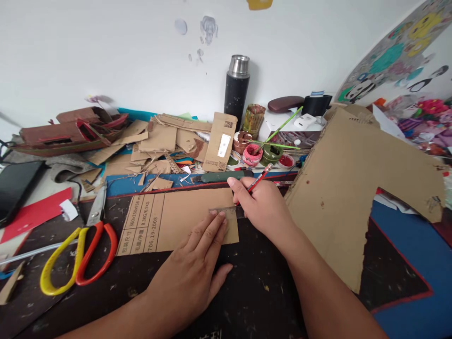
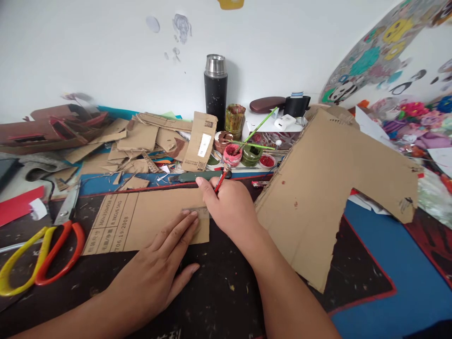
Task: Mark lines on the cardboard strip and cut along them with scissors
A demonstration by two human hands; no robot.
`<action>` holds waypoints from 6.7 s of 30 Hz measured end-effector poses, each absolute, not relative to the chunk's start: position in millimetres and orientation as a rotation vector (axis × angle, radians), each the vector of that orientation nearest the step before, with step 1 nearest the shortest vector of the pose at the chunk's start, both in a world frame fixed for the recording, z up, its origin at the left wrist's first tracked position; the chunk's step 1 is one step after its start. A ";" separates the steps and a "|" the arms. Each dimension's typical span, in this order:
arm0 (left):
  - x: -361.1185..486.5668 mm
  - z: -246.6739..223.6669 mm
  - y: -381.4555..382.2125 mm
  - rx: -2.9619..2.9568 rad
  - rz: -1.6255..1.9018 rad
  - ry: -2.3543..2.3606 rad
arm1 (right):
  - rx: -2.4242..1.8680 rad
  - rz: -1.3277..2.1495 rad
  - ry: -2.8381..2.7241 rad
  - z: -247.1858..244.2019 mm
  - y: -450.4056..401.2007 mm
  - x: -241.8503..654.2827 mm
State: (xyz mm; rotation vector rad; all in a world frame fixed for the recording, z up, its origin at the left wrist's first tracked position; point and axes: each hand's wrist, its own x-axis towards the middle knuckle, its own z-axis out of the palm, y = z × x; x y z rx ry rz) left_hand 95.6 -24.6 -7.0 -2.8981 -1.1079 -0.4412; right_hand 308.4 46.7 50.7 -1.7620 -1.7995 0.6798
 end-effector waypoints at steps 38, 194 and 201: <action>95.0 -9.7 -24.4 -2.877 -0.454 -1.059 | -1.811 0.578 -1.860 49.3 48.3 307.5; 26.1 23.8 -58.4 -2.890 -0.063 -1.528 | -1.247 0.928 -1.368 37.0 45.2 298.1; 24.5 25.3 -69.6 -2.985 -0.255 -1.324 | -1.251 0.946 -1.374 32.1 45.2 297.3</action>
